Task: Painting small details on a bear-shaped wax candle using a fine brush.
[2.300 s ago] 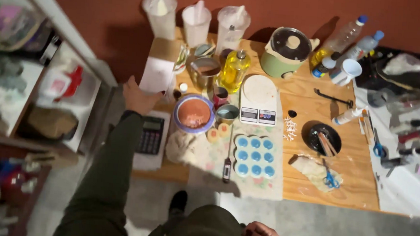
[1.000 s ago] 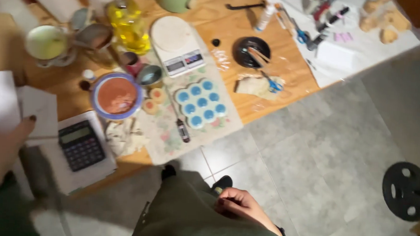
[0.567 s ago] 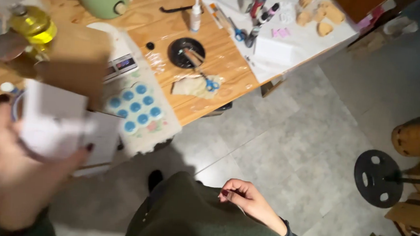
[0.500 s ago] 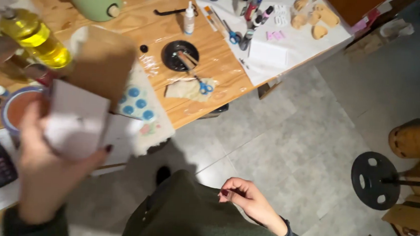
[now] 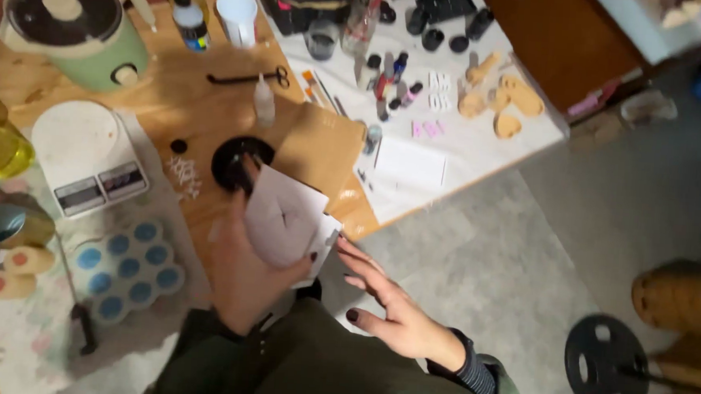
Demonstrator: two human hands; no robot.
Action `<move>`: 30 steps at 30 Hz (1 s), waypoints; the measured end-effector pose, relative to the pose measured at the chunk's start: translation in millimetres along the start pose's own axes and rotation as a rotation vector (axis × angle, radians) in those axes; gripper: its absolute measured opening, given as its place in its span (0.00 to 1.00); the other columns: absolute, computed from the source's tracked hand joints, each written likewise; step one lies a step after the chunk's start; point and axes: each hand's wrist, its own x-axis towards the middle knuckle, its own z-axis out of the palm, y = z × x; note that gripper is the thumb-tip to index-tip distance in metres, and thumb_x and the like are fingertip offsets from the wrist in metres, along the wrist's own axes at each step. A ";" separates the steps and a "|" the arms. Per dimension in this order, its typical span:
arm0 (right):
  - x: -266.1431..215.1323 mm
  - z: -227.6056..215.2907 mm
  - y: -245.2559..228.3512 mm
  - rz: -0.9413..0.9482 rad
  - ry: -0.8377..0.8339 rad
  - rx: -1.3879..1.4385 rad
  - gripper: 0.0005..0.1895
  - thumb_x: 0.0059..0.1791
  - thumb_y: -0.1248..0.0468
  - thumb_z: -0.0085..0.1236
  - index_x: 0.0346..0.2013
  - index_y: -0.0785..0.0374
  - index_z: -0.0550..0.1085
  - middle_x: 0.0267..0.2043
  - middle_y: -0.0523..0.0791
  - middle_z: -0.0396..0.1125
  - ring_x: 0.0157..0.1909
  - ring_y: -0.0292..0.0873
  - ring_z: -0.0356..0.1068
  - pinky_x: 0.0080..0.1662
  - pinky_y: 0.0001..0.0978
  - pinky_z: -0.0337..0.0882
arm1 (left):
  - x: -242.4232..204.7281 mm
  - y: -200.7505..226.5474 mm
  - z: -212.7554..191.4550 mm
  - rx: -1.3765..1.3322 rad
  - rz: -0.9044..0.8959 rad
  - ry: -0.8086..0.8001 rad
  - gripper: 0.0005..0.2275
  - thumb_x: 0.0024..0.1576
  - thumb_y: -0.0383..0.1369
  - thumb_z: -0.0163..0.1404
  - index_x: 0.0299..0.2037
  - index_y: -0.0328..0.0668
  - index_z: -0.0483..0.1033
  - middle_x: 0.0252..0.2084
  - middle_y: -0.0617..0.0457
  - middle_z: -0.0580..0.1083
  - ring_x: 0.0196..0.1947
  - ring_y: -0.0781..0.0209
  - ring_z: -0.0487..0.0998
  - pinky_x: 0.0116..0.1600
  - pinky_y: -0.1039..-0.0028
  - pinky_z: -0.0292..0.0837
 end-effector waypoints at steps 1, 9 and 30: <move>7.2 -11.1 1.2 0.035 -0.036 -0.015 0.41 0.49 0.74 0.52 0.77 0.61 0.53 0.84 0.49 0.37 0.84 0.49 0.39 0.74 0.46 0.53 | 4.6 8.2 12.0 0.051 -0.111 -0.008 0.53 0.31 0.36 0.72 0.68 0.27 0.54 0.58 0.32 0.68 0.58 0.35 0.71 0.60 0.55 0.68; 62.4 -111.0 85.3 -0.025 -0.246 0.158 0.41 0.58 0.61 0.46 0.81 0.58 0.36 0.86 0.45 0.19 0.86 0.46 0.22 0.78 0.48 0.41 | 34.2 22.5 108.0 0.059 -0.091 0.203 0.52 0.35 0.38 0.71 0.69 0.25 0.53 0.62 0.29 0.66 0.61 0.32 0.67 0.61 0.53 0.65; 162.0 -205.3 265.9 0.155 -0.429 0.435 0.35 0.58 0.72 0.42 0.78 0.63 0.42 0.79 0.47 0.42 0.81 0.44 0.40 0.73 0.35 0.48 | 43.5 -64.1 243.2 0.014 -0.351 0.577 0.27 0.53 0.36 0.61 0.60 0.28 0.68 0.55 0.35 0.73 0.57 0.41 0.74 0.60 0.61 0.70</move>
